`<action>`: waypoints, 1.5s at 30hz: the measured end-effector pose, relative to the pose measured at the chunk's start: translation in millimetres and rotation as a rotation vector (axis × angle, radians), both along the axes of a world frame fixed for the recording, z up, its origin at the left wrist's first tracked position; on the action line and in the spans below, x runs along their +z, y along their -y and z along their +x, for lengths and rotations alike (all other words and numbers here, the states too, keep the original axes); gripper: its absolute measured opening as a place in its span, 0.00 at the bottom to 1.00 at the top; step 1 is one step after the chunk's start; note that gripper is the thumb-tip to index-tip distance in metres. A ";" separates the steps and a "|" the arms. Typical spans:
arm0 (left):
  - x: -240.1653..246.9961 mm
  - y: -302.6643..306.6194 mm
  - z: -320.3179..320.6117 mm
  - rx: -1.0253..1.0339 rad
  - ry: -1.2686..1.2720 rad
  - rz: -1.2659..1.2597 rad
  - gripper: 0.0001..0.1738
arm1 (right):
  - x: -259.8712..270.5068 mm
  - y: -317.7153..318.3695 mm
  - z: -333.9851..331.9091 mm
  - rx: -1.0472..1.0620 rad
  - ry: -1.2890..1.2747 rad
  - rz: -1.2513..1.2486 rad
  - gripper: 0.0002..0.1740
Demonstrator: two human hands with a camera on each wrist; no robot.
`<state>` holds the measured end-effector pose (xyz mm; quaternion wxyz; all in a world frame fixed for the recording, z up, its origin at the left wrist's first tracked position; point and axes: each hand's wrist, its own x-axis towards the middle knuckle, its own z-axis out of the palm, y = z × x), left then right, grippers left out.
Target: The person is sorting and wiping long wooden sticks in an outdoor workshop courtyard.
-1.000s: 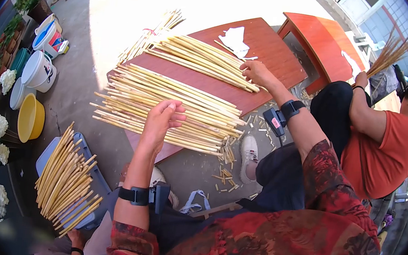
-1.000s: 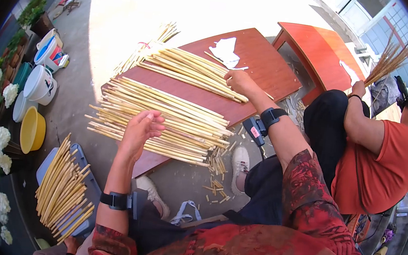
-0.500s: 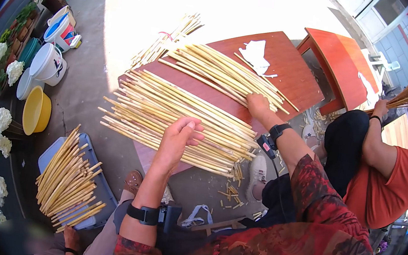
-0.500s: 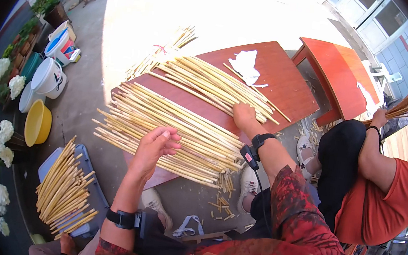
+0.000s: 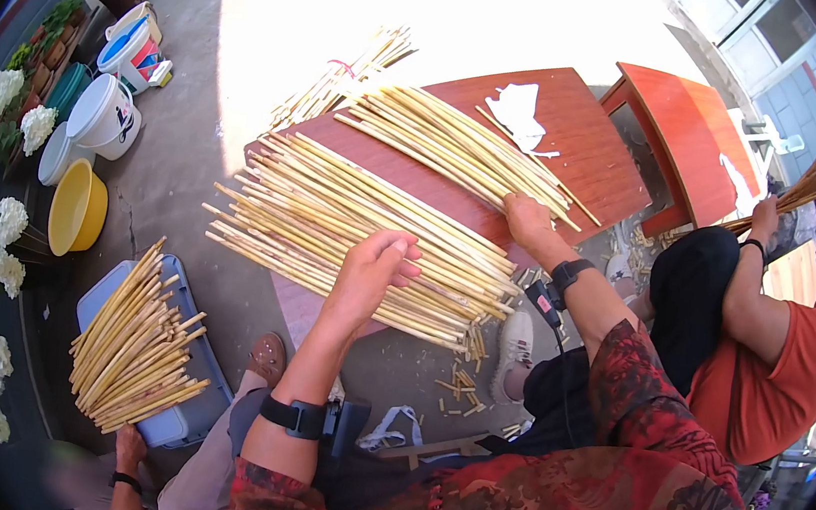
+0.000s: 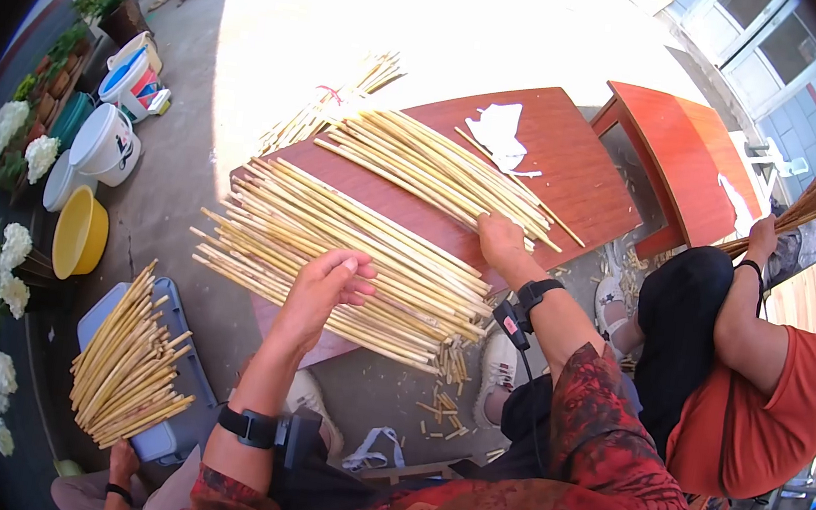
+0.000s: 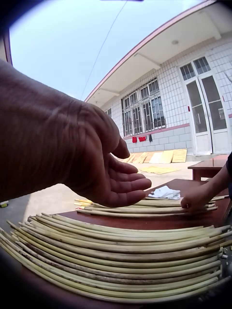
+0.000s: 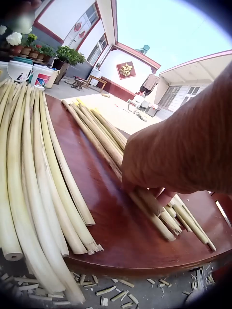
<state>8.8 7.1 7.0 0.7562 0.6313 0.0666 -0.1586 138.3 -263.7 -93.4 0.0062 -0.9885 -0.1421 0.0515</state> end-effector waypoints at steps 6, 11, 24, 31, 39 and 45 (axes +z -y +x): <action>-1.5 -1.3 2.8 0.016 -0.014 -0.015 0.16 | 32.9 -1.3 4.6 -0.073 -0.039 0.097 0.10; -4.8 6.1 4.9 0.089 -0.048 -0.200 0.22 | 101.3 -43.4 -23.3 0.092 -0.218 0.558 0.14; 5.8 4.5 -9.7 0.548 0.000 -0.790 0.15 | 144.7 -97.1 -159.4 -0.073 -1.278 1.144 0.16; 12.8 -84.7 6.7 0.863 0.203 -0.671 0.19 | 132.7 -95.0 -156.9 -0.006 -1.537 1.141 0.15; 3.0 -131.4 1.3 1.030 0.294 -0.685 0.20 | 117.2 -56.7 -145.7 0.230 -1.377 0.948 0.16; -0.1 -72.4 10.6 1.016 0.274 -0.631 0.20 | 109.5 -62.0 -150.2 0.208 -0.799 0.886 0.14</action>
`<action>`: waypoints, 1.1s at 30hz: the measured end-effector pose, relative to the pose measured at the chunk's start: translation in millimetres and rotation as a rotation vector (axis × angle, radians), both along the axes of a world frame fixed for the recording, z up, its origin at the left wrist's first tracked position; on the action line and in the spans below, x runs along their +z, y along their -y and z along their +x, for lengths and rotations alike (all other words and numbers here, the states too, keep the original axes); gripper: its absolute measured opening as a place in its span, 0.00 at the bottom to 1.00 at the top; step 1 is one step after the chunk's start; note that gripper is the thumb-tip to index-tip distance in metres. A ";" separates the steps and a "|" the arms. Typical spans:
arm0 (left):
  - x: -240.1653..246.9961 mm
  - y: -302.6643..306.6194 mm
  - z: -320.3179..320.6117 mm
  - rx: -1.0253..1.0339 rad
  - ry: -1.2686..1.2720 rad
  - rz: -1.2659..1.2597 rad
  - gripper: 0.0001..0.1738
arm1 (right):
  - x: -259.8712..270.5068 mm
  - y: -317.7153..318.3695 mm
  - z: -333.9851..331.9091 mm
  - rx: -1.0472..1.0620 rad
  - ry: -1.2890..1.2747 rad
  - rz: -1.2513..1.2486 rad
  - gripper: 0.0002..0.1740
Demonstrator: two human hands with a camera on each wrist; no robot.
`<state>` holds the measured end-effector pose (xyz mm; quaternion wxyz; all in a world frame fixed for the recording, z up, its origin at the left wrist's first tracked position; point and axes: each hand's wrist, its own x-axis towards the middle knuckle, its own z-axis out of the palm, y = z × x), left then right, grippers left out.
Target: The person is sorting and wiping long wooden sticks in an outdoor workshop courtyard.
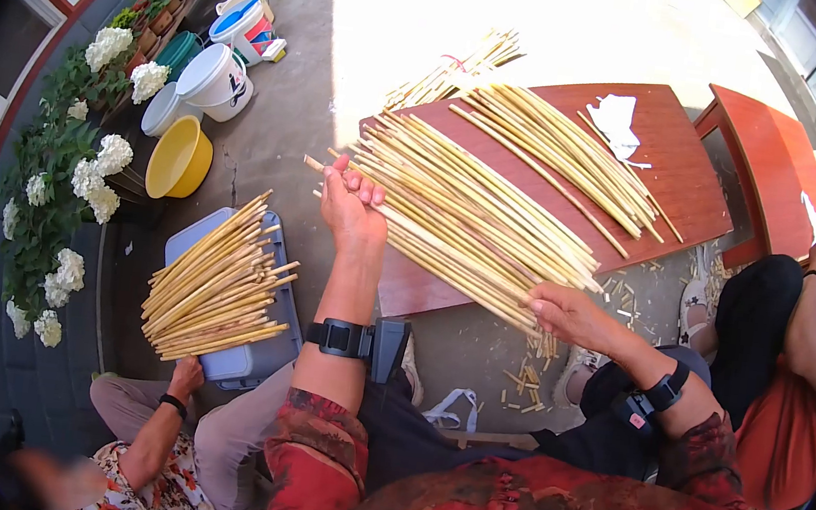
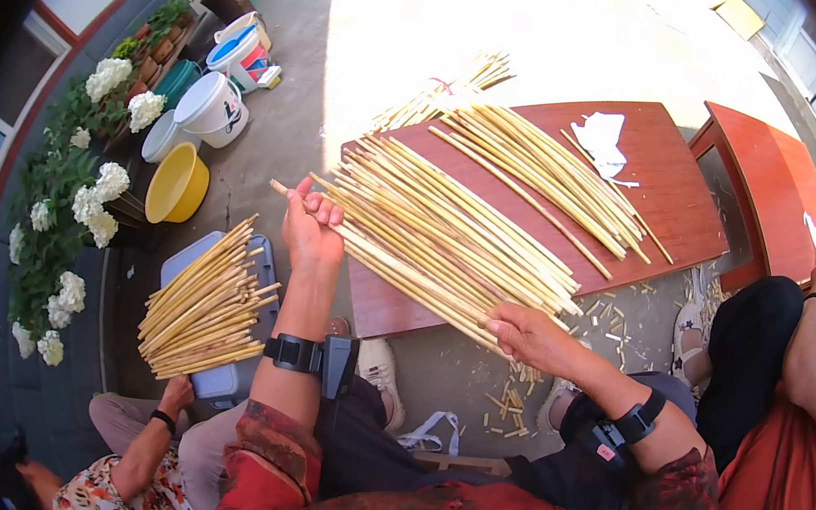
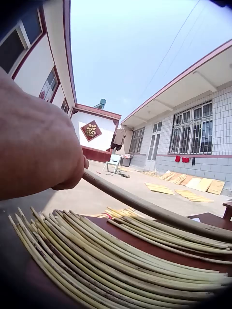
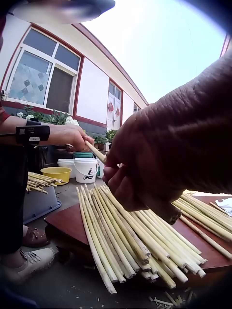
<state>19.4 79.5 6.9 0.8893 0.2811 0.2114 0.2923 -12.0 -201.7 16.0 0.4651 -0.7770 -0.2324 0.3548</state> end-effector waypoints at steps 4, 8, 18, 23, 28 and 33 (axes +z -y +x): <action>1.5 43.7 -8.3 -0.140 0.047 -0.004 0.19 | -5.7 -5.6 -0.1 -0.061 0.013 0.125 0.14; -4.1 82.1 -17.9 -0.326 0.075 0.000 0.21 | 5.5 -17.4 0.3 -0.135 -0.379 0.187 0.16; -2.4 35.4 -6.5 -0.162 0.046 -0.151 0.16 | 2.4 -29.6 6.6 -0.050 -0.610 0.166 0.20; 1.2 -38.5 -12.6 0.039 0.103 -0.124 0.15 | -2.5 -17.6 3.8 0.102 -0.551 0.120 0.20; -4.1 -24.8 -15.0 -0.011 0.127 -0.069 0.15 | -8.2 -17.0 7.0 0.060 -0.292 0.065 0.12; -2.9 -27.1 -12.5 0.073 0.084 -0.051 0.14 | -2.8 -12.6 8.4 0.037 0.397 -0.101 0.14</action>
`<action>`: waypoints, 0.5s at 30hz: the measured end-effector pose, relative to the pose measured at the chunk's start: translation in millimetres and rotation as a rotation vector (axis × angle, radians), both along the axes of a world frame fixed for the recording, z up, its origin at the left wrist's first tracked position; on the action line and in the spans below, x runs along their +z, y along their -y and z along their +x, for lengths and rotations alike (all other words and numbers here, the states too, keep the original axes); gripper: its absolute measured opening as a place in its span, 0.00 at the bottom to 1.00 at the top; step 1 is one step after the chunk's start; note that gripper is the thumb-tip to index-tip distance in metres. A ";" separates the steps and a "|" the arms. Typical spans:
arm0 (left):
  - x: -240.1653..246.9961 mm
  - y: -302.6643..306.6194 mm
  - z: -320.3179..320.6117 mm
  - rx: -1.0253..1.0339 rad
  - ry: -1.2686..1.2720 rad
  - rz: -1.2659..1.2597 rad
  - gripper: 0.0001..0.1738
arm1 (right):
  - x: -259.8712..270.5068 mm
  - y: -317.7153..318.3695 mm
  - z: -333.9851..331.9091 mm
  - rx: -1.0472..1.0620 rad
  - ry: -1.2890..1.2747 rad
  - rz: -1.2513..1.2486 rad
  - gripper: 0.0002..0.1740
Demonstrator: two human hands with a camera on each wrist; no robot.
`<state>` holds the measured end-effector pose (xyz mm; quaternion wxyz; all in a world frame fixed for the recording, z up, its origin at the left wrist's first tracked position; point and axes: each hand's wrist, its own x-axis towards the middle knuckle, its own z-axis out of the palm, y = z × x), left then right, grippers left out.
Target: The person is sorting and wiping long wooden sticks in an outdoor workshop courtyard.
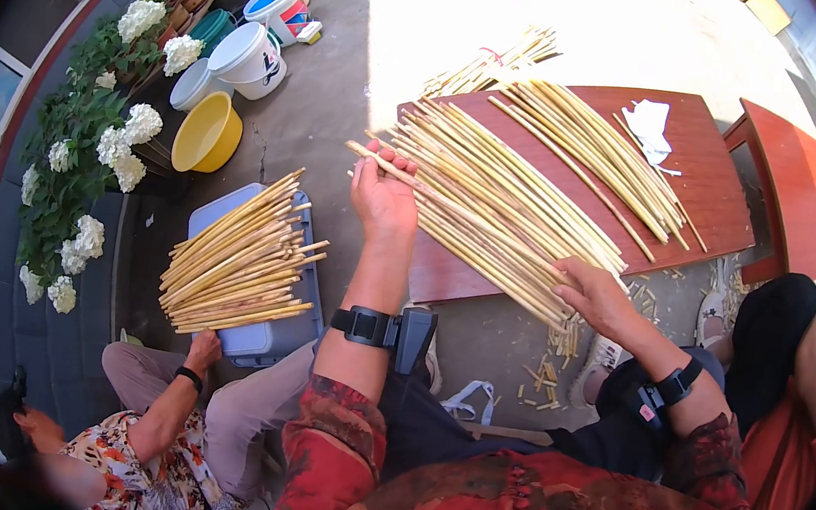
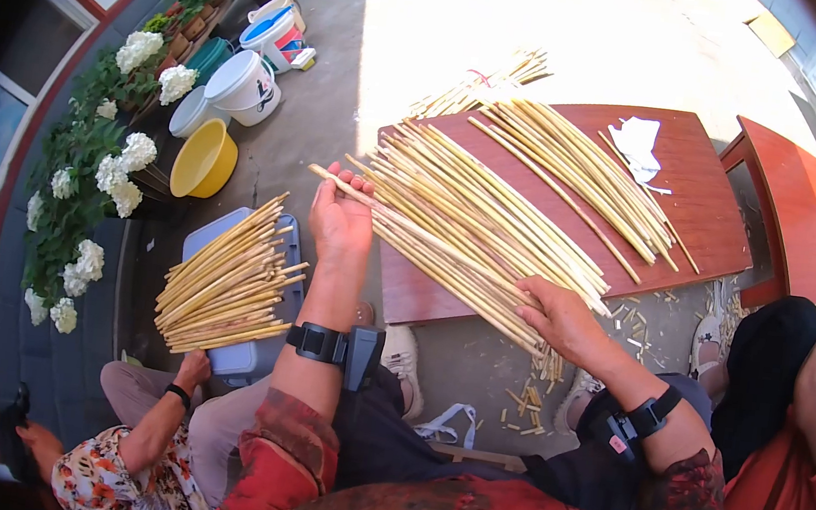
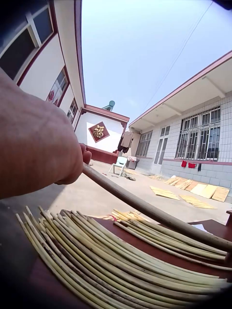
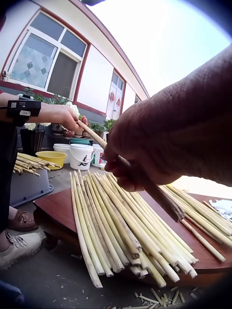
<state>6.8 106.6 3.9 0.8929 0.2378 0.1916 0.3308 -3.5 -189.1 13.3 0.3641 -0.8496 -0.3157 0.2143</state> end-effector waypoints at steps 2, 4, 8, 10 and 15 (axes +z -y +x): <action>-2.4 -7.8 -0.4 0.029 -0.041 -0.003 0.14 | -1.7 2.9 1.3 -0.039 -0.003 0.076 0.13; -2.1 -8.2 -0.8 0.026 -0.042 -0.004 0.14 | 4.7 2.9 0.5 -0.035 0.069 0.039 0.13; 0.2 1.4 0.2 -0.012 -0.017 -0.007 0.15 | 3.2 0.1 0.9 -0.033 -0.066 0.084 0.12; -2.6 15.2 2.3 -0.071 0.019 0.005 0.15 | -1.5 -6.0 0.2 -0.045 -0.290 0.126 0.14; -8.1 73.0 -3.0 -0.403 0.045 0.060 0.15 | 1.9 -17.6 0.4 -0.075 -0.852 0.325 0.17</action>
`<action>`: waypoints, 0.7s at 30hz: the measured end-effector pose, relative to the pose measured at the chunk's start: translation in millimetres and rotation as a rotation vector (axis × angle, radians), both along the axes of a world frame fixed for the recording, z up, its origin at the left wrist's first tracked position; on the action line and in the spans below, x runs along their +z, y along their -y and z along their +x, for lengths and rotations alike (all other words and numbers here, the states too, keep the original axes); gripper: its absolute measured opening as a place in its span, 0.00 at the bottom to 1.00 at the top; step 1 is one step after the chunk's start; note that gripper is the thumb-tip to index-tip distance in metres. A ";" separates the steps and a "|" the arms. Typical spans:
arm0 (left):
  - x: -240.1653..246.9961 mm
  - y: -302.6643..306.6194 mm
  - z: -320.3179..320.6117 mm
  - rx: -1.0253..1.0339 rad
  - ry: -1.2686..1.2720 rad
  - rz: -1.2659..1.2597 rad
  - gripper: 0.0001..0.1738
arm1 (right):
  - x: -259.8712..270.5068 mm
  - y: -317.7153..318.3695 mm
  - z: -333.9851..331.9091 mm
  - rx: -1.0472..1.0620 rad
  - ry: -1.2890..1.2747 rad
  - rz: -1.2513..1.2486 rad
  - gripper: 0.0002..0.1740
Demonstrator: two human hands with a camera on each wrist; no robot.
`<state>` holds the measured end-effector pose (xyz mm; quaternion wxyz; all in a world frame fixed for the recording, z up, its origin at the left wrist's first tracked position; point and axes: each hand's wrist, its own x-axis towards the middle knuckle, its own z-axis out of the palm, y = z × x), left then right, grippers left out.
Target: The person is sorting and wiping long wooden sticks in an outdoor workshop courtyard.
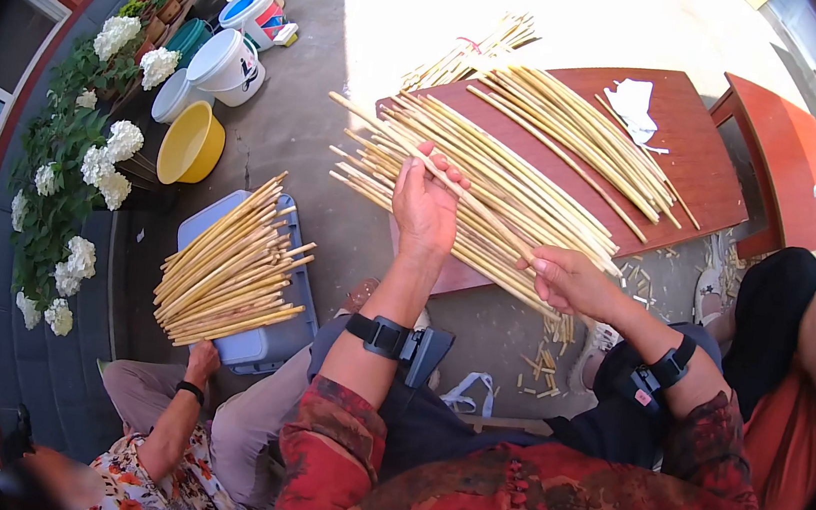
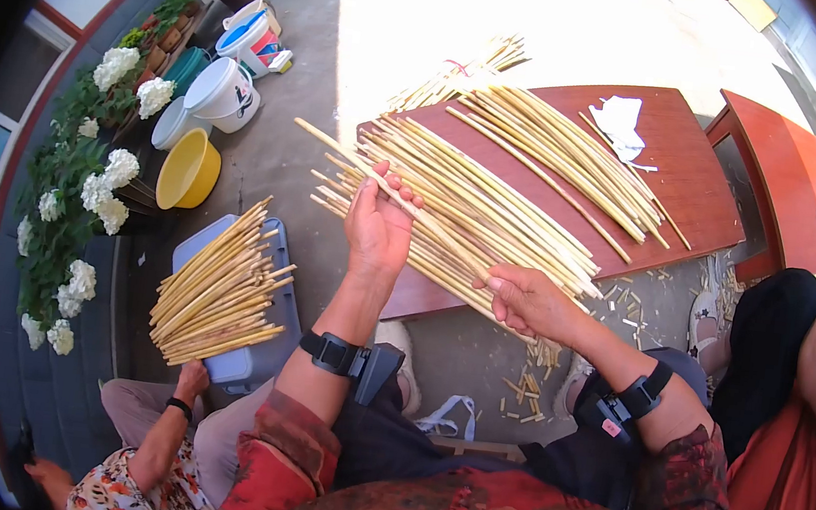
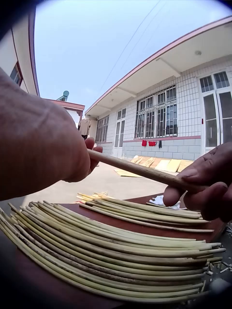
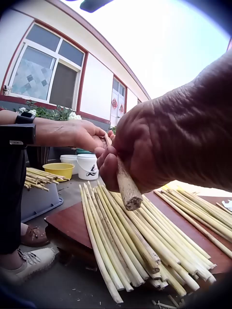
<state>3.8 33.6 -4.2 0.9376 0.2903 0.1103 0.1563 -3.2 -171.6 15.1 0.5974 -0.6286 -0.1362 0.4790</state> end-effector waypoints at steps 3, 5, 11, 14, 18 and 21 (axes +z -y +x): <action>-5.3 14.8 -6.0 -0.081 -0.057 0.002 0.15 | 5.2 -1.5 0.4 -0.046 -0.257 0.043 0.17; -5.7 12.4 -7.1 -0.105 -0.062 -0.014 0.15 | 7.4 -1.8 -1.2 -0.064 -0.296 0.042 0.18; -9.7 6.6 -6.3 -0.069 -0.152 0.077 0.14 | -5.5 -2.1 -2.0 -0.043 -0.001 -0.036 0.16; -9.8 5.0 -4.7 -0.045 -0.232 0.110 0.14 | -5.8 1.1 -0.4 0.012 0.145 -0.125 0.14; -13.9 -26.6 3.9 0.079 -0.202 0.046 0.15 | 3.5 8.2 -3.3 0.157 0.242 -0.267 0.10; -11.0 -59.5 7.8 0.216 -0.167 0.028 0.16 | -1.9 24.6 -3.2 0.260 0.355 -0.292 0.07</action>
